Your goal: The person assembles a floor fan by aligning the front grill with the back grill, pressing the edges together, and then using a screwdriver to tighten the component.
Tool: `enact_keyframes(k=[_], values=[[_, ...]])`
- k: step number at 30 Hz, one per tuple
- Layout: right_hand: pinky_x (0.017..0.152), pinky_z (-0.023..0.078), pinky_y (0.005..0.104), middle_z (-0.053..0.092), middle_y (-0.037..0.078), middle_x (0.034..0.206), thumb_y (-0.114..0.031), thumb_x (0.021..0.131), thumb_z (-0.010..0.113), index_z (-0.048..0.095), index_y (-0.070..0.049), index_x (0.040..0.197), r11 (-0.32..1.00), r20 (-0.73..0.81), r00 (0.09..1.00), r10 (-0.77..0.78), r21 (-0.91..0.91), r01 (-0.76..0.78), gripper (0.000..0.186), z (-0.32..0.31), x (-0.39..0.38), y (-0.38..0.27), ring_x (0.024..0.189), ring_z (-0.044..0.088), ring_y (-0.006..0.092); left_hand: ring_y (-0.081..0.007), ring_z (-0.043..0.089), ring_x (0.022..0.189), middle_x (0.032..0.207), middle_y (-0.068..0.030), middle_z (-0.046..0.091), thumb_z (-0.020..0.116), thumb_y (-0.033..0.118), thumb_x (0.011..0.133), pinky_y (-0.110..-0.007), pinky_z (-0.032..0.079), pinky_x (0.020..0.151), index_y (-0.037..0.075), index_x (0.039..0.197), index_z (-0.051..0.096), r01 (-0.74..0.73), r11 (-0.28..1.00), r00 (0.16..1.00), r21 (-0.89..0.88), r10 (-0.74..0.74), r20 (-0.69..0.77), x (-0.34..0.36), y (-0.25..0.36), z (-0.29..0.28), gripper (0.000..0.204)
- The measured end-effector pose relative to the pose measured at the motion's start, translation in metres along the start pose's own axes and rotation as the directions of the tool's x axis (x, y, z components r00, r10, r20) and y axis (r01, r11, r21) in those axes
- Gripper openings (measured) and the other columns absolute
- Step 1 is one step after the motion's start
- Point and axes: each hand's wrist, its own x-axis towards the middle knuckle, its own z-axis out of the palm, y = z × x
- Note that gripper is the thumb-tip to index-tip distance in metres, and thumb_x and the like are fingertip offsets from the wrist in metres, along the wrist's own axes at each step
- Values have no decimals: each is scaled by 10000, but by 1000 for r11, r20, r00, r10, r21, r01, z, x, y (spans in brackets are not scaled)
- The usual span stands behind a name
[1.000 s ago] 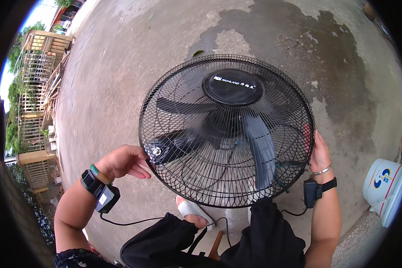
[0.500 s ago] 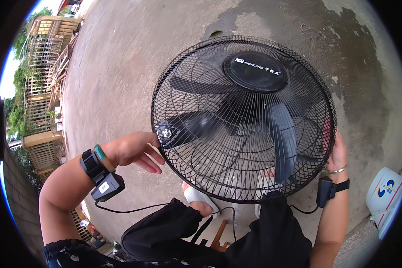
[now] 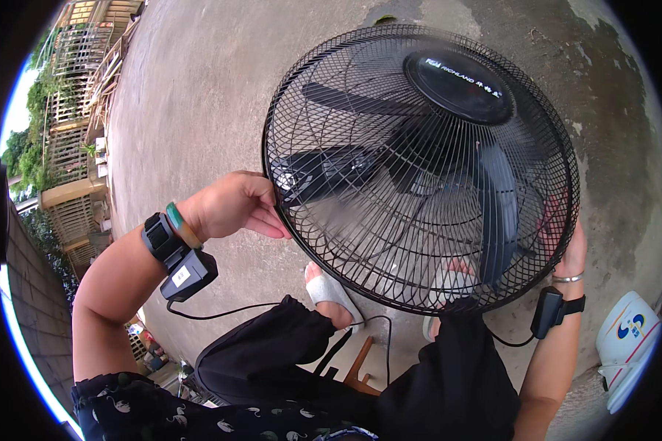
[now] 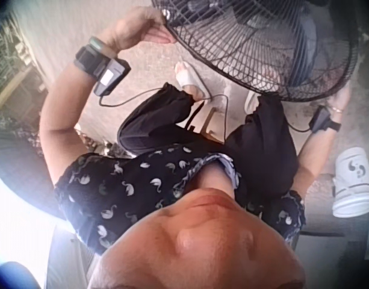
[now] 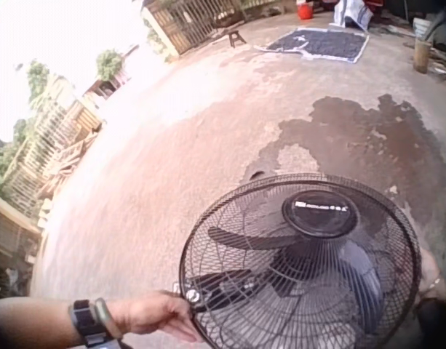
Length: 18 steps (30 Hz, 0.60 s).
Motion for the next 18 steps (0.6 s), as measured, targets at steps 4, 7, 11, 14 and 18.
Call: enact_keyframes(k=[4, 7, 11, 14, 18], values=[[732, 497, 315, 599, 54, 1008, -228, 945, 327, 533, -31, 1087, 1000, 35, 999, 11, -6, -11, 318, -14, 0, -4, 843, 578, 170, -296, 639, 822, 861, -227, 620, 421, 99, 804, -332, 534, 766, -84, 853, 547, 19, 998, 997, -52, -15, 73, 2, -2, -2, 227], [741, 497, 320, 596, 62, 1033, -229, 944, 324, 534, -28, 1084, 1000, -12, 1000, -21, 4, 21, 323, -19, 4, -1, 861, 579, 178, -310, 632, 855, 899, -239, 619, 444, 110, 813, -335, 525, 782, -83, 902, 554, -7, 991, 979, -133, 34, 202, 6, -6, -11, 240], [784, 483, 342, 583, 74, 1075, -247, 944, 319, 521, -28, 1117, 1000, 87, 996, -20, -19, 22, 345, -23, 2, -3, 913, 573, 196, -287, 642, 838, 929, -217, 622, 449, 143, 800, -310, 537, 749, -46, 993, 541, -64, 984, 968, -166, 102, 230, 12, -17, -20, 285], [833, 461, 370, 553, 92, 1124, -290, 943, 320, 497, -35, 1158, 999, 79, 997, 14, 50, -18, 378, 9, -13, 0, 977, 550, 226, -317, 634, 848, 895, -249, 618, 465, 118, 802, -325, 535, 764, -85, 886, 564, -62, 970, 961, -235, 121, 249, 13, -20, -19, 241], [900, 424, 380, 497, 117, 1196, -403, 937, 311, 436, -25, 1234, 996, 154, 988, 34, 82, -47, 497, 34, -15, 2, 1057, 502, 248, -311, 638, 835, 890, -246, 620, 466, 130, 801, -316, 539, 751, -94, 901, 562, -55, 977, 972, -208, 100, 213, 8, -16, -23, 263]])
